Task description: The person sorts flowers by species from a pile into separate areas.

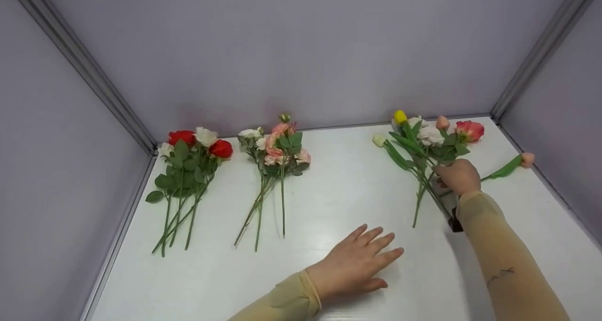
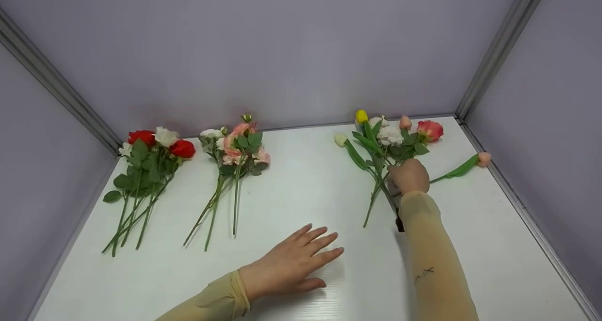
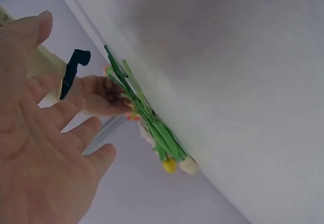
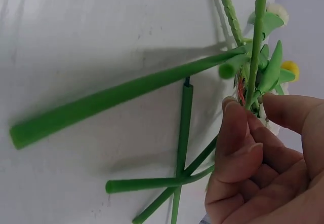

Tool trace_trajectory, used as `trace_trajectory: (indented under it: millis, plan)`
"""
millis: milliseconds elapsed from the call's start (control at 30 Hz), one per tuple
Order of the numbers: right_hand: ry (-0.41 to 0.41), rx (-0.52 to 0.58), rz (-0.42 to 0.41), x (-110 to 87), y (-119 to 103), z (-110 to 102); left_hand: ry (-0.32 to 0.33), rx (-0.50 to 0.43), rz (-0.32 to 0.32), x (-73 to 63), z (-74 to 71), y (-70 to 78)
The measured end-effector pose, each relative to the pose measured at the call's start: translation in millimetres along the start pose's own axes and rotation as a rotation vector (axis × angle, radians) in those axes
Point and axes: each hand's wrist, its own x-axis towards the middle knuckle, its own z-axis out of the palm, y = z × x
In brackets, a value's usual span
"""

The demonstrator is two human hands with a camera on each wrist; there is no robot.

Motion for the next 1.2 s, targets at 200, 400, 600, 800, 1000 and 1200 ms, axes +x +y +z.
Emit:
trace_trajectory:
  millis: [200, 400, 600, 800, 1000, 1200]
  plan:
    - [-0.006, 0.082, 0.035, 4.6, 6, 4, -0.013, 0.04, 0.04, 7.5, 7.1, 17.0]
    - [-0.013, 0.219, 0.121, 4.7, 9, 3, 0.0, 0.012, 0.03, 7.1, 13.5, 18.1]
    - [-0.044, 0.526, 0.239, 1.3, 8, -2, 0.006, -0.069, 0.009, 5.6, 16.7, 12.6]
    - [-0.035, 0.623, 0.151, -10.3, -2, -4, 0.11, -0.219, -0.079, 0.7, 20.5, -3.1]
    - [0.024, 0.494, -0.019, -27.3, -19, 13, 0.298, -0.544, -0.289, -4.2, 13.4, -26.0]
    - [0.029, 0.411, -0.146, -61.0, -54, 59, 0.501, -1.032, -0.553, -4.4, 0.4, -50.1]
